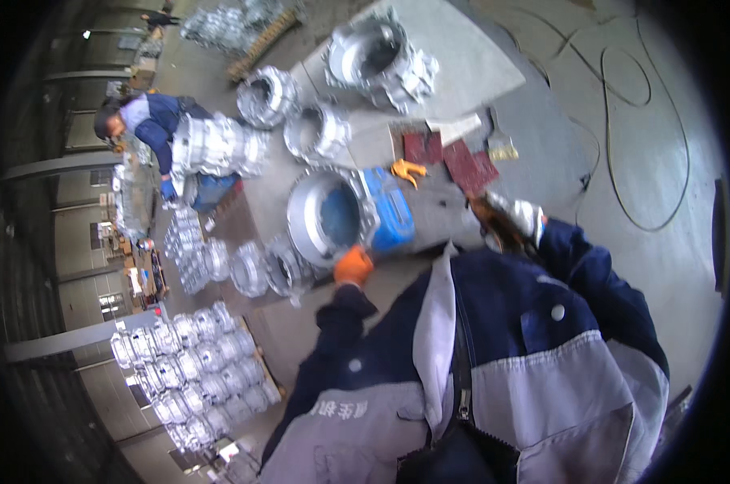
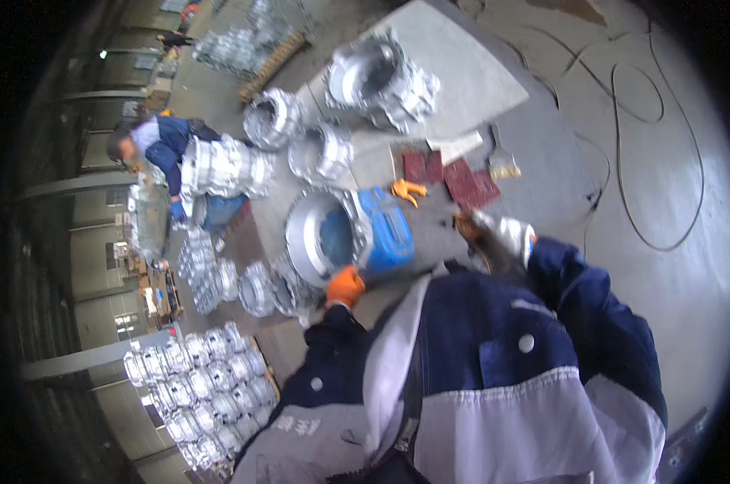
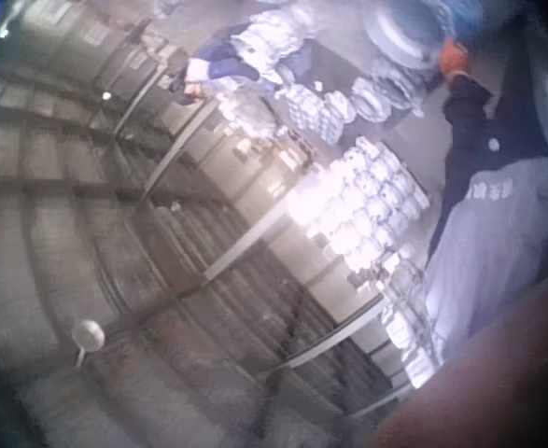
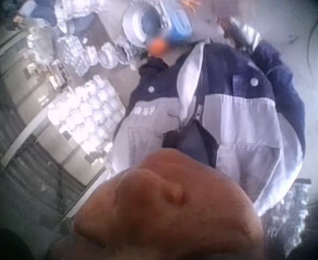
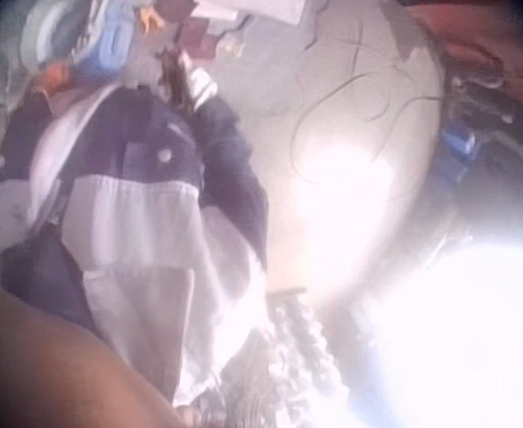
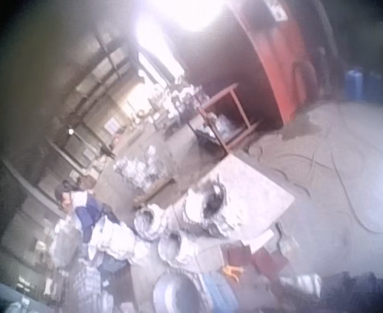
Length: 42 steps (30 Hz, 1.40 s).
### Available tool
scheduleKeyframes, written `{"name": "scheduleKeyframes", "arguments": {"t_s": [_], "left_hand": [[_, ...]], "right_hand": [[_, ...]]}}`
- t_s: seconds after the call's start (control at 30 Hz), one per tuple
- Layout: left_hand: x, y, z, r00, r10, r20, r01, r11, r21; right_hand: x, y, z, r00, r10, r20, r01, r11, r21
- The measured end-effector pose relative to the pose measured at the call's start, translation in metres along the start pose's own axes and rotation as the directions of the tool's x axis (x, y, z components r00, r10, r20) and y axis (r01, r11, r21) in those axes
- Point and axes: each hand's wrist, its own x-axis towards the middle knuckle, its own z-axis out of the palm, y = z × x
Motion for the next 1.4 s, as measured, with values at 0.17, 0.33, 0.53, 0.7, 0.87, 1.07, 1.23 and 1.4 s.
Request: {"name": "scheduleKeyframes", "arguments": {"t_s": [0.17,0.33,0.53,0.7,0.87,1.07,1.23,1.4], "left_hand": [[-0.011,-0.048,-0.030,0.978,0.209,-0.013,-0.205,0.970,0.131],[-0.013,-0.054,-0.029,0.982,0.080,0.171,-0.119,0.965,0.232],[-0.012,-0.053,-0.017,0.988,0.080,0.133,-0.116,0.952,0.285],[-0.012,-0.057,-0.015,0.986,0.109,0.126,-0.138,0.958,0.252],[-0.011,-0.055,-0.018,0.983,0.092,0.158,-0.127,0.966,0.227],[-0.014,-0.056,-0.015,0.985,0.129,0.118,-0.151,0.967,0.205],[-0.017,-0.056,-0.007,0.992,0.107,0.065,-0.119,0.967,0.225],[-0.020,-0.052,-0.001,0.994,0.107,0.002,-0.105,0.976,0.191]], "right_hand": [[0.009,0.034,-0.013,0.993,0.115,-0.023,-0.104,0.956,0.275],[0.019,0.040,-0.012,0.999,0.043,0.028,-0.049,0.962,0.270],[0.036,0.057,-0.006,0.990,-0.135,0.051,0.126,0.981,0.146],[0.048,0.075,-0.006,0.993,0.100,-0.056,-0.084,0.968,0.234],[0.049,0.084,-0.004,0.998,0.067,-0.021,-0.058,0.956,0.287],[0.058,0.096,-0.006,0.997,0.070,-0.043,-0.058,0.972,0.229],[0.067,0.102,-0.009,0.996,0.078,-0.034,-0.070,0.981,0.181],[0.064,0.093,-0.001,0.999,-0.023,-0.032,0.028,0.984,0.175]]}}
